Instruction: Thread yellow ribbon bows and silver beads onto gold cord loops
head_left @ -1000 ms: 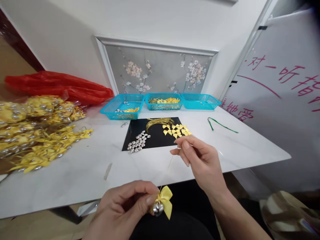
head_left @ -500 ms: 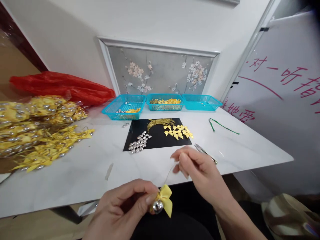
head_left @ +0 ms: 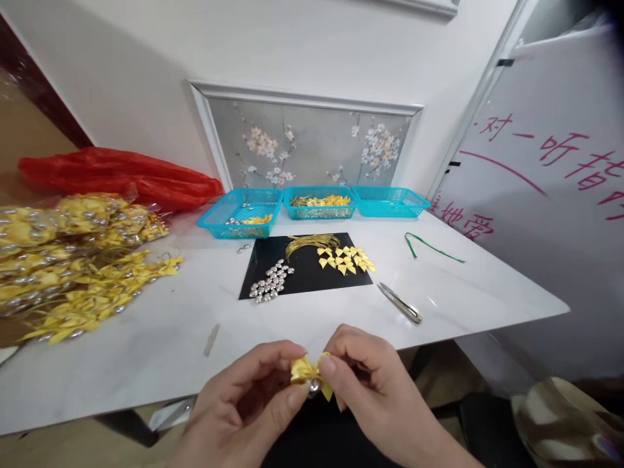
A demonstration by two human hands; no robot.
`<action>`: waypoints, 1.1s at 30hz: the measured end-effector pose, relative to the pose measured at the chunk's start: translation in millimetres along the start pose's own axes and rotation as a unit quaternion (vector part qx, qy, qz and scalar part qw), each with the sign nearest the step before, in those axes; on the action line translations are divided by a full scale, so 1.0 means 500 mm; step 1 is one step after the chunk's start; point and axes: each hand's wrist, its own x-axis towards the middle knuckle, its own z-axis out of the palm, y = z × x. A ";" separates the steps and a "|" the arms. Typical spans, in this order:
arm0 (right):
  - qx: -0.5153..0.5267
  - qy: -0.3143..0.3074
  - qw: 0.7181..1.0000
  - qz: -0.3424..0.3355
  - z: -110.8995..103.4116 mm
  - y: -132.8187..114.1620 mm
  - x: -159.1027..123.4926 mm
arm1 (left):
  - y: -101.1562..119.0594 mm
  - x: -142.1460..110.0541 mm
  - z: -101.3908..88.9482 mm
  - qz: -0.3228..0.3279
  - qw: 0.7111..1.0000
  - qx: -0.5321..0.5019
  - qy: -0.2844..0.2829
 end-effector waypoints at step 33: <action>0.124 0.022 0.992 -0.019 -0.029 0.009 0.043 | 0.003 0.043 0.015 -0.230 0.882 -0.411 -0.028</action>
